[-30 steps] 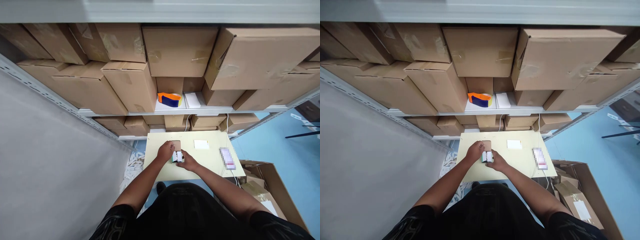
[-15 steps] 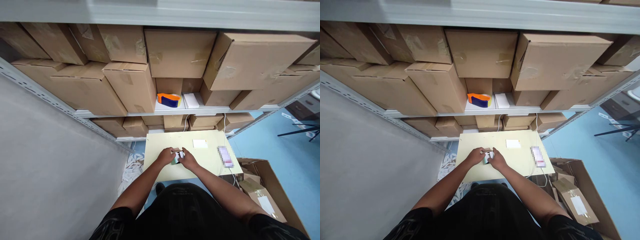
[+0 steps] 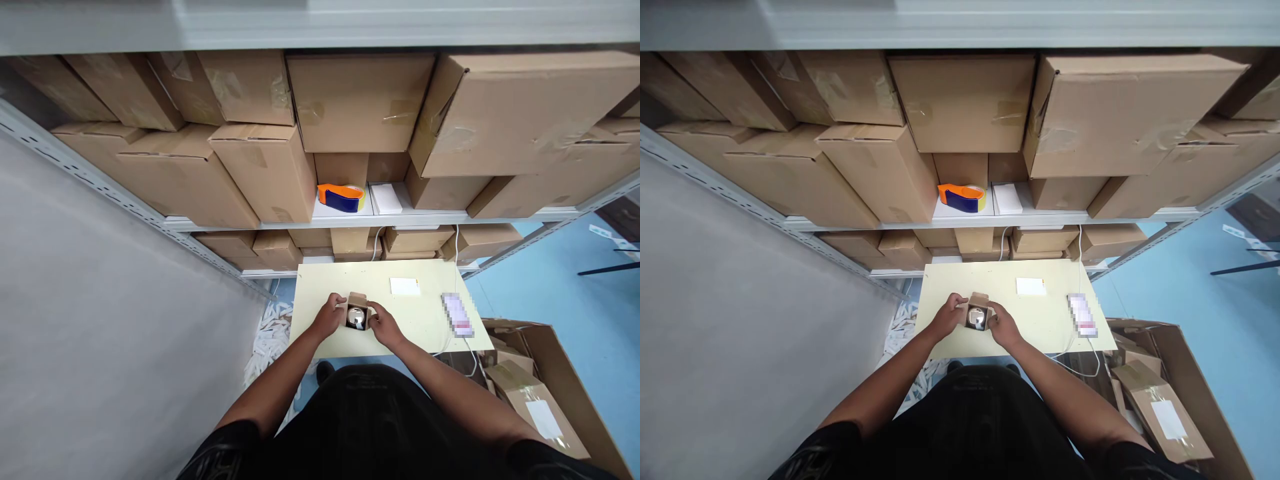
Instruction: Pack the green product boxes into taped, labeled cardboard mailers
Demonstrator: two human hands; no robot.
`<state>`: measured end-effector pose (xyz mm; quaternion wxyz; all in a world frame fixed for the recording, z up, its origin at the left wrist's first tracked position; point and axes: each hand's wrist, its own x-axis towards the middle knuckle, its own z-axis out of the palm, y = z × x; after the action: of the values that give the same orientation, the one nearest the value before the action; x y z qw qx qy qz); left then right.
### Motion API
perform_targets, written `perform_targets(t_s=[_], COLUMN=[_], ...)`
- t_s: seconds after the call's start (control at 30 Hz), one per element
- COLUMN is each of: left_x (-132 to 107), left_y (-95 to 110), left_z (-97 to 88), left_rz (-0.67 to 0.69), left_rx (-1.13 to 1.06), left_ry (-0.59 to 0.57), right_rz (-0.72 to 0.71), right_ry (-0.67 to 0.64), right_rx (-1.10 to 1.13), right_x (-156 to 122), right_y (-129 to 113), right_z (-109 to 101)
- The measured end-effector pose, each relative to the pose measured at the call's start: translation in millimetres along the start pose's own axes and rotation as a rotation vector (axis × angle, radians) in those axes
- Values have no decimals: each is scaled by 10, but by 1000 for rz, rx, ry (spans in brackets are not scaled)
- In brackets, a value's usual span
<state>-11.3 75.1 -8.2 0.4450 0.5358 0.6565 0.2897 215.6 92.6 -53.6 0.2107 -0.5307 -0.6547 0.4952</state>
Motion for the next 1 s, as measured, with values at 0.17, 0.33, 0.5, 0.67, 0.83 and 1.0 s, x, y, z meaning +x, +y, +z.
perform_targets(t_s=[0.17,0.33,0.5,0.67,0.83,1.0], left_x=[-211,-300,-146,45,20,-30], left_y=[-73,196,605,883,903,863], left_z=[85,167,257,343,345,145], left_rz=[175,223,7,-141,-176,54], left_rx=[268,689,853,906,845,863], left_ry=[149,38,-95,-164,-107,42], right_rz=[-136,-208,-245,-264,-241,-196], right_ry=[-75,-73,-54,-39,-48,-47], right_rx=[-47,-94,-155,-219,-305,-334], right_x=[19,71,114,146,173,187], right_y=[15,105,156,157,105,36], right_z=[-14,2,71,85,70,97])
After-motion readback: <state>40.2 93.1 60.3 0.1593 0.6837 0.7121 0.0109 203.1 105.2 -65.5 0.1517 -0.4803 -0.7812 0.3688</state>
